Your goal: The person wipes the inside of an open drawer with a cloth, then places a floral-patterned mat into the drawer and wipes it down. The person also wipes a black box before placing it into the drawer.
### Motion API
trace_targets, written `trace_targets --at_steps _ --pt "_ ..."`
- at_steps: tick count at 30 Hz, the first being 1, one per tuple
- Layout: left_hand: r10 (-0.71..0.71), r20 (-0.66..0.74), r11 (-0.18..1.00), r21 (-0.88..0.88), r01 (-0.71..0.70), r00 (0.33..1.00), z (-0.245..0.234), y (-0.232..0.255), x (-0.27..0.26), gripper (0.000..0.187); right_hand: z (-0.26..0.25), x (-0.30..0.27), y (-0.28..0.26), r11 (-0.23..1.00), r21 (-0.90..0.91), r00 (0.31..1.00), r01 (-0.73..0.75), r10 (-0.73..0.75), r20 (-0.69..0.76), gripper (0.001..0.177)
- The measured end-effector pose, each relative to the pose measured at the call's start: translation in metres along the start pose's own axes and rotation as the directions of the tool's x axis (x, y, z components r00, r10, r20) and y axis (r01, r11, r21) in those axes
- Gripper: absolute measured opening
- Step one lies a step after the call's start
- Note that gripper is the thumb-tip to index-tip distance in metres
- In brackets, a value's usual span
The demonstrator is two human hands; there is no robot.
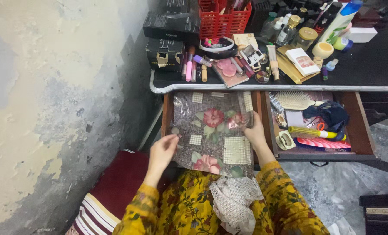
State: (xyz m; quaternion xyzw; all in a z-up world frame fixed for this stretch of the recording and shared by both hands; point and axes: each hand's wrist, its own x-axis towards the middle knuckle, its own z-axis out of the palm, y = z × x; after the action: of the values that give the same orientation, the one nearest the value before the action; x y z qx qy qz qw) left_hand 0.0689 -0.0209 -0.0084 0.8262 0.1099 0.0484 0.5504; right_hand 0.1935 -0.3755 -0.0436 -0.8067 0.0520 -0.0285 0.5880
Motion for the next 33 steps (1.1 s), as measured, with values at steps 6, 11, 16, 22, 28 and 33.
trace_targets --at_steps 6,11,16,22,28,33 --pt "0.047 0.133 0.798 0.592 -0.117 0.99 0.052 -0.023 0.039 0.075 0.017 -0.026 -0.035 0.743 -0.663 0.994 0.094 -0.101 0.027 0.102" --pt "-0.126 0.075 0.773 0.632 0.051 0.989 0.07 -0.013 0.053 0.095 0.019 -0.033 -0.053 0.681 -0.697 0.958 0.224 -0.284 0.031 0.084" --pt "-0.109 0.117 0.682 0.732 -0.012 0.987 0.068 0.003 0.05 0.082 0.01 -0.005 -0.022 0.865 -0.502 1.0 -0.007 -0.003 -0.018 0.09" --pt "-0.029 0.151 0.706 0.703 -0.087 0.988 0.053 0.024 0.039 0.072 0.003 0.008 0.026 0.998 0.054 0.995 0.034 -0.028 -0.096 0.075" --pt "0.204 0.202 0.63 0.722 -0.286 0.958 0.037 0.042 0.019 0.068 0.001 -0.031 -0.037 0.984 -0.006 0.973 0.179 -0.178 -0.145 0.074" --pt "0.01 0.511 0.617 0.673 -0.407 0.86 0.05 0.04 0.034 0.077 0.009 -0.022 -0.049 0.683 -0.685 0.941 0.255 -0.338 0.013 0.062"
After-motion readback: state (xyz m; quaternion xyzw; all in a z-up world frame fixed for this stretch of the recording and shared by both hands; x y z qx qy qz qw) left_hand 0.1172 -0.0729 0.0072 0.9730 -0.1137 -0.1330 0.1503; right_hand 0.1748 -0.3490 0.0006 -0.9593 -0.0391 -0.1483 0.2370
